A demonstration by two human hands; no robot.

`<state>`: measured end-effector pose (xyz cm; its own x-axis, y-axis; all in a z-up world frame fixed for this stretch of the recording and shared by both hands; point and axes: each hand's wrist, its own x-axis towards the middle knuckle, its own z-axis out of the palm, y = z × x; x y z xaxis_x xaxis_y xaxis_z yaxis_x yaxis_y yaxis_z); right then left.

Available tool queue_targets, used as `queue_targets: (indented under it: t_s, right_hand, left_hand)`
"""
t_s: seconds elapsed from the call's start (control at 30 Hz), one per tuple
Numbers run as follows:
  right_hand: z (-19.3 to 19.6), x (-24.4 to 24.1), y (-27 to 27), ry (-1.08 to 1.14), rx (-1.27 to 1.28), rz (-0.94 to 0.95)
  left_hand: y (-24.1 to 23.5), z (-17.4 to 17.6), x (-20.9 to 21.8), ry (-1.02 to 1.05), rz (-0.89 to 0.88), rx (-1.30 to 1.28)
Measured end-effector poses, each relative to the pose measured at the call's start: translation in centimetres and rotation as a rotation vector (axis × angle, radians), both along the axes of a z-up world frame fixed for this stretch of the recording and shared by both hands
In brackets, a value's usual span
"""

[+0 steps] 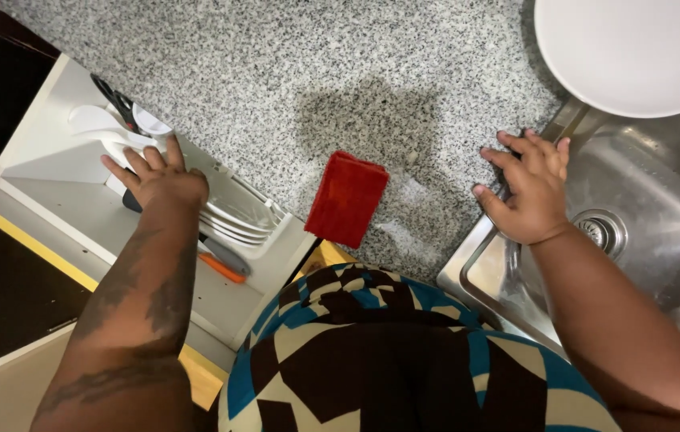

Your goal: The person clears plates from a drying rack in a drawer and wipes down the granite countertop with a red sponge.

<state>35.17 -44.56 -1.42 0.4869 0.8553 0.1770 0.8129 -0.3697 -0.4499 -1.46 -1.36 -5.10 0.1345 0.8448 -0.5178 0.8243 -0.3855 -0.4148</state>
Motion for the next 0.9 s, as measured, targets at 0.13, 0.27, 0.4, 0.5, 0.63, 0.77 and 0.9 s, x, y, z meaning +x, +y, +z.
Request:
queue_targets:
  t_s: [0.13, 0.27, 0.4, 0.5, 0.63, 0.77, 0.9]
  right_hand:
    - [-0.2, 0.0, -0.1, -0.005, 0.014, 0.005]
    - [-0.9, 0.3, -0.3, -0.067, 0.038, -0.020]
    - [-2.1, 0.3, -1.3, -0.048, 0.278, -0.216]
    - [-0.5, 2.8, -1.4, -0.023, 0.726, -0.560]
    - [1.5, 10.1, -1.2, 0.372, 0.796, -1.228]
    - [5.5, 12.8, 1.0, 0.874, 0.613, -1.496]
    - [5.3, 14.7, 1.0, 0.909, 0.495, -1.502]
  left_hand:
    - [-0.1, -0.4, 0.3, 0.031, -0.005, 0.032]
    - [0.7, -3.5, -0.5, -0.077, -0.192, 0.095]
    - [-4.4, 1.0, -0.4, -0.312, -0.234, 0.045]
    - [-7.6, -1.5, -4.7, -0.474, -0.228, 0.109]
    - [-10.9, 3.4, -7.2, -0.737, -0.217, 0.069]
    - [-12.6, 1.9, -10.9, -0.824, -0.127, 0.161]
    - [-13.2, 2.8, -13.2, -0.887, 0.006, 0.148]
